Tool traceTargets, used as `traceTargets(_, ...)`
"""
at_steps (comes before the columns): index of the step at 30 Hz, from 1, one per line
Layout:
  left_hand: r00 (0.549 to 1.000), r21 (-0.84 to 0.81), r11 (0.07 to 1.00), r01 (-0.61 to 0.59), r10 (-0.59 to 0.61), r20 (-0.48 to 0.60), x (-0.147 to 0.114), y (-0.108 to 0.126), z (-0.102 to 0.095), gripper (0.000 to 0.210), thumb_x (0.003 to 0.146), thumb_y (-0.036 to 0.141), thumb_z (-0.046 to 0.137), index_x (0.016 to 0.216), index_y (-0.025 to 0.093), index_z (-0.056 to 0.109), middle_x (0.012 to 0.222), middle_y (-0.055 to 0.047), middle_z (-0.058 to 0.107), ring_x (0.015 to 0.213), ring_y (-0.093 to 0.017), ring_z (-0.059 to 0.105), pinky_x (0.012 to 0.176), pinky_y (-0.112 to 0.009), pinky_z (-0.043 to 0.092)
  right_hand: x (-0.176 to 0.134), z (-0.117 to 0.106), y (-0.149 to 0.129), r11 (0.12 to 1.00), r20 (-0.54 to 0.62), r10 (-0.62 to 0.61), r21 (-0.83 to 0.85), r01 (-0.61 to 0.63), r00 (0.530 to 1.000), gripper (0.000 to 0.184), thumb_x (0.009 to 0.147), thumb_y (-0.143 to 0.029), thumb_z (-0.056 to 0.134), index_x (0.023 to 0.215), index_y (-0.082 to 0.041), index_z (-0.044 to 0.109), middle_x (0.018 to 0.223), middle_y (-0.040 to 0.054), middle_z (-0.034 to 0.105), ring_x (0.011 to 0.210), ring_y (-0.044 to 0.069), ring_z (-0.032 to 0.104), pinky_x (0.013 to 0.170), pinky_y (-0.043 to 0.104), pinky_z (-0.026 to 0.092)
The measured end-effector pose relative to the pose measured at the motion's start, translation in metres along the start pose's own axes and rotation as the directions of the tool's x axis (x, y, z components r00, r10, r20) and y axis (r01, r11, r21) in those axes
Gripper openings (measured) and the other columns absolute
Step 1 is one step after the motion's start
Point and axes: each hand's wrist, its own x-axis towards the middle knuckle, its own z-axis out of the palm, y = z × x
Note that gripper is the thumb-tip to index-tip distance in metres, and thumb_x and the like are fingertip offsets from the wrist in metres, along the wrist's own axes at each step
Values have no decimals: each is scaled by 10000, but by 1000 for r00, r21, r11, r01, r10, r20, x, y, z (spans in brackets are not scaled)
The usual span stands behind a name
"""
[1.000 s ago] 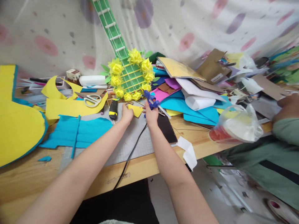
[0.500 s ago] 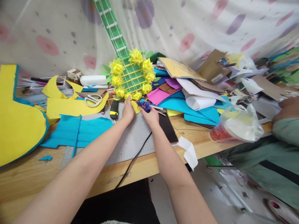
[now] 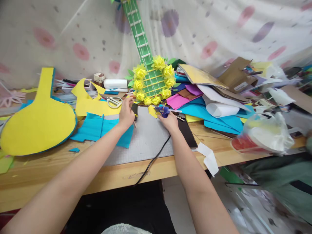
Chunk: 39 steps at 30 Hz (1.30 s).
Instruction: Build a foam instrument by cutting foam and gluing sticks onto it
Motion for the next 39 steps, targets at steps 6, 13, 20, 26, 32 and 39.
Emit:
traceTargets(6,975,158,987,0,35,-218,-6,-7,-102,418,749,41,429,1135,200,429,1212,-93,460,1113,-187,478,1009,-338,323,-27,-22,-1,969,-87,-92,-239,69,992,461,603,-425,693,900,-107,541,987,203,590,969,296,549,838,415,403)
traceTargets(13,944,418,908,-4,142,-298,-48,-33,-179,371,788,31,388,1138,152,410,1158,-85,441,1065,-187,494,970,-326,344,-65,-17,-47,925,128,-176,-317,209,976,351,675,-508,608,753,-182,504,820,99,599,795,245,573,663,348,419)
traceTargets(20,961,523,852,15,132,-242,-65,-32,-188,116,822,273,456,864,187,522,937,-68,556,951,-183,507,887,-330,375,-69,48,-136,925,271,-354,-38,378,895,180,760,-379,536,769,-204,579,813,41,644,727,164,568,599,247,373)
traceTargets(26,989,526,846,90,-13,-147,-65,-37,-185,229,807,356,477,646,193,491,731,-35,542,704,-158,506,693,-284,408,-90,98,-188,837,465,-477,-18,547,746,323,746,-506,518,721,-194,600,780,66,662,733,189,592,564,253,362)
traceTargets(32,957,299,921,249,-187,-222,-67,-38,-182,180,776,358,521,737,184,549,716,-16,564,624,-132,550,615,-250,432,-94,105,-202,836,535,-467,6,549,704,182,718,-336,539,714,-179,630,771,58,670,717,171,593,561,234,360)
traceTargets(39,811,-454,736,502,-583,-49,-60,-29,-170,141,746,228,587,851,134,592,760,-42,630,620,-106,596,602,-229,477,-104,92,-197,784,574,-615,373,497,540,208,750,-357,532,651,-175,551,569,-33,572,522,86,518,517,194,354)
